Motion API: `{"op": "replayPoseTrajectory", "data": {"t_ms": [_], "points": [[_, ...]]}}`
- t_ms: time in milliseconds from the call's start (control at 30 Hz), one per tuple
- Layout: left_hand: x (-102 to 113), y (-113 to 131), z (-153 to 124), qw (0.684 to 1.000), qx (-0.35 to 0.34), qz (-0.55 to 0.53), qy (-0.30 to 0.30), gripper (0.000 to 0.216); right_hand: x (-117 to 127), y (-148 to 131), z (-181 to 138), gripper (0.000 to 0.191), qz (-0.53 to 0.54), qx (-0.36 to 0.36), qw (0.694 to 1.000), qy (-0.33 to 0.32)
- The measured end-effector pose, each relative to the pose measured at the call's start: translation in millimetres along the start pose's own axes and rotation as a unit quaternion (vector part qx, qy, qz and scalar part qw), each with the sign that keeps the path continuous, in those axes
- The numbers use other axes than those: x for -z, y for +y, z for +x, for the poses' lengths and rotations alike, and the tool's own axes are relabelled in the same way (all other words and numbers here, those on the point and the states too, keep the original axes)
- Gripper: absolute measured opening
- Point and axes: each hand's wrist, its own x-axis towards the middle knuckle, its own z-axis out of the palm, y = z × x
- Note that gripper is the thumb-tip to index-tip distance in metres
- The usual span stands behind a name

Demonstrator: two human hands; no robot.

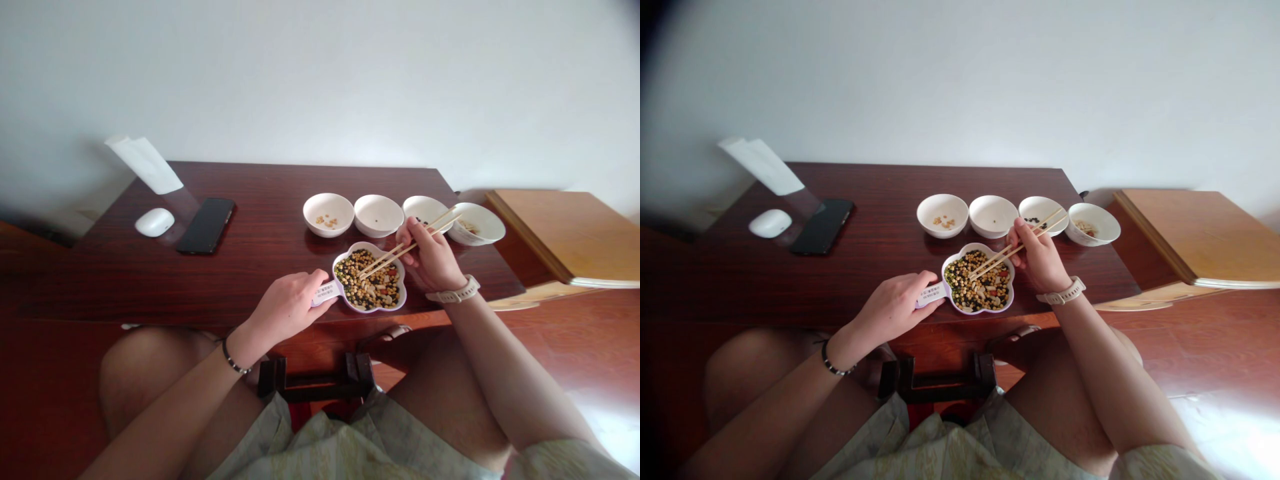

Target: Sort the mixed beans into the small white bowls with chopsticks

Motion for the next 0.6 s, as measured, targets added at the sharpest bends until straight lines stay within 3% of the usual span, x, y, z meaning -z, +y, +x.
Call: {"op": "replayPoseTrajectory", "data": {"t_ms": [400,500,600], "points": [[-1.1,-2.1,-1.4,1.0,0.0,0.002,-0.002,0.03,11.0,-7.3,3.1,0.052,-0.026,0.056,0.996,0.065],[-0.6,-1.8,-1.3,1.0,0.001,0.003,-0.004,0.03,23.6,-12.0,7.3,0.05,-0.005,0.082,0.992,0.097],[0.5,-0.7,-1.0,1.0,0.001,0.005,-0.004,0.03,49.4,-21.3,13.8,0.046,0.031,0.138,0.975,0.17]]}}
